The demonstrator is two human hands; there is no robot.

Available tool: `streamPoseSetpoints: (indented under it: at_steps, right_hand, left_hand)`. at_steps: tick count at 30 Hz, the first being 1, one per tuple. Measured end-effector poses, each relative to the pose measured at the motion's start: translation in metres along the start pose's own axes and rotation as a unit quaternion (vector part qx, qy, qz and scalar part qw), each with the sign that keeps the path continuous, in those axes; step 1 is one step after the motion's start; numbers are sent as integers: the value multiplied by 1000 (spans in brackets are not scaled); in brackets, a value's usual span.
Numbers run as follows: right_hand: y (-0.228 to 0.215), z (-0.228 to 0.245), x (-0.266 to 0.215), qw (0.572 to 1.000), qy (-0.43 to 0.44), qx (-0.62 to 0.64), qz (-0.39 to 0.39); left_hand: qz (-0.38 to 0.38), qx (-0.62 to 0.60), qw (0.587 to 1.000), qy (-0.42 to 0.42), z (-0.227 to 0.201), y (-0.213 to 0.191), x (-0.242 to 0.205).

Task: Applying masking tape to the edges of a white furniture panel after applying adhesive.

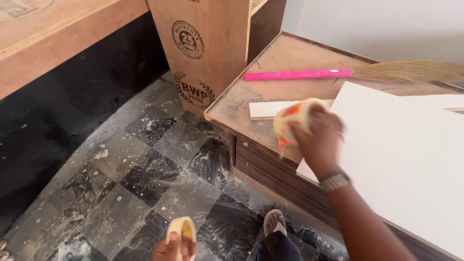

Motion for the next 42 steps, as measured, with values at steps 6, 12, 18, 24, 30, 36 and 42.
streamPoseSetpoints:
  at_steps: [6,12,18,24,30,36,42]
  right_hand:
    - [62,2,11,981,-150,14,121]
    - [6,-65,-166,856,302,292,301]
    - [-111,-66,-288,824,296,477,73]
    - [-208,-111,-352,950,213,230,9]
    - [-200,-191,-433,678,420,594,-106]
    - [-196,-205,-426,545,429,711,-119]
    - [-193,-193,-412,665,392,625,-109]
  left_hand:
    - [65,166,984,20,-18,134,-4]
    - [273,-98,946,-143,-48,307,-34]
    - [304,-230,827,-412,-16,461,-109]
    - [462,282,820,-186,84,499,-138]
    - [551,469,597,348,115,531,-202]
    - [378,526,761,-19,178,508,-191]
    - [391,595,671,207,156,525,-191]
Point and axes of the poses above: each hand's wrist, its own x-axis towards the middle knuckle, its own y-axis out of the palm, z = x × y, the point moved 7 cm from there along x, towards the middle knuckle, and after that the axes turned 2 degrees about y, right-handed, at the moved point
